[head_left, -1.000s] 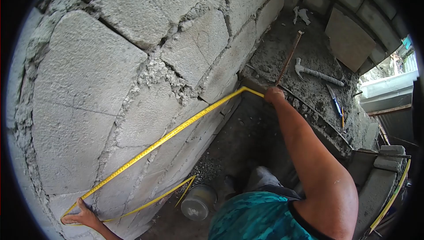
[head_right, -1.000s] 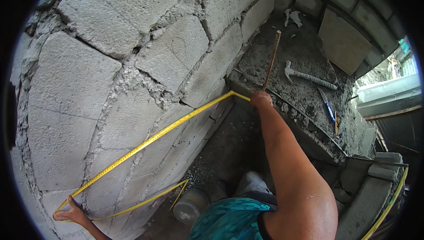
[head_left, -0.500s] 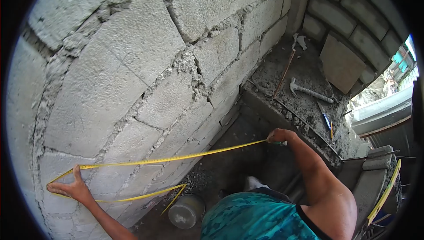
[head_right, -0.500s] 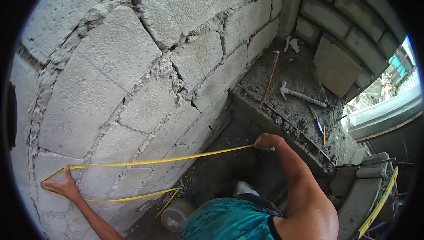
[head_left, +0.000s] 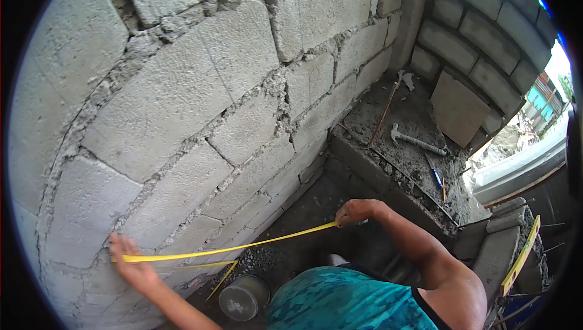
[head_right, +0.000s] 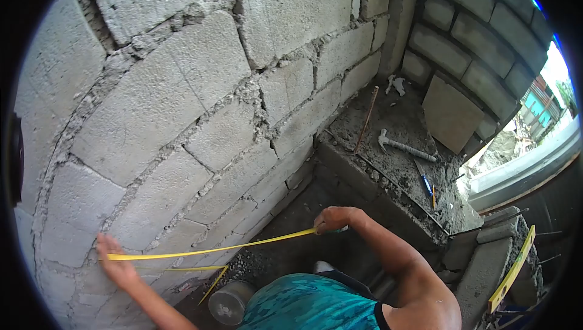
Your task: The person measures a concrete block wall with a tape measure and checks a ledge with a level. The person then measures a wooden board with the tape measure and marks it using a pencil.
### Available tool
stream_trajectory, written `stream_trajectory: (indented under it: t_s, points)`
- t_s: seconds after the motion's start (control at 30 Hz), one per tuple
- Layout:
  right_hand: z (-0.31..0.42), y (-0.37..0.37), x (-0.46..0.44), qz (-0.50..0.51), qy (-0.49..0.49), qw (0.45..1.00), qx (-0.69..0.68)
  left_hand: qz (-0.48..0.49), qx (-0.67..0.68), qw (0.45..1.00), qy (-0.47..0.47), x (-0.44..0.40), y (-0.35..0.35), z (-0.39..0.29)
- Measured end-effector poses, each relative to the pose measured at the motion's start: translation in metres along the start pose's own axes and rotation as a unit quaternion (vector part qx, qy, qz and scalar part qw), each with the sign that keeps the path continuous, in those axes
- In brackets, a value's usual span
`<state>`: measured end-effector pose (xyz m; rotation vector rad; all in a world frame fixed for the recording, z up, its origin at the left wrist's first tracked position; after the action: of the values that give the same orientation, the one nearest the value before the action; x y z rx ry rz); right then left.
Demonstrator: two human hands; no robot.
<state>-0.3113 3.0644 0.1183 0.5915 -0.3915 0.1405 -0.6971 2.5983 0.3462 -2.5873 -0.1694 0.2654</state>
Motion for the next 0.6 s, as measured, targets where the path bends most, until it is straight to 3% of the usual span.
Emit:
stream_trajectory:
  t_s: [0.1, 0.2, 0.4, 0.6]
  points:
    - [0.008, -0.02, -0.013, 0.042, 0.007, 0.999, 0.034, -0.044, 0.055, 0.982, 0.175, 0.01, 0.073, 0.09]
    - [0.02, -0.034, -0.02, 0.073, 0.005, 0.993, 0.094, -0.138, 0.073, 0.929, 0.337, 0.046, 0.141, 0.174]
    - [0.025, -0.048, -0.033, 0.079, -0.064, 0.973, 0.206, -0.265, 0.047, 0.88, 0.391, 0.099, 0.232, 0.235]
    - [0.048, -0.033, -0.029, 0.102, -0.116, 0.957, 0.247, -0.281, 0.1, 0.877, 0.378, 0.091, 0.282, 0.252]
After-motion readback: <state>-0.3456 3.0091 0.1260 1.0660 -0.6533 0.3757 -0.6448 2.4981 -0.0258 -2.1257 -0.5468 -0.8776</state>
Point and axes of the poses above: each hand's wrist, its own x-axis away from the middle knuckle, its own y-axis out of the back of the hand, z = x × y, the point moved 6 cm from there along -x, towards the middle knuckle, and after that the axes turned 4 degrees about -z, right-handed, at the moved point
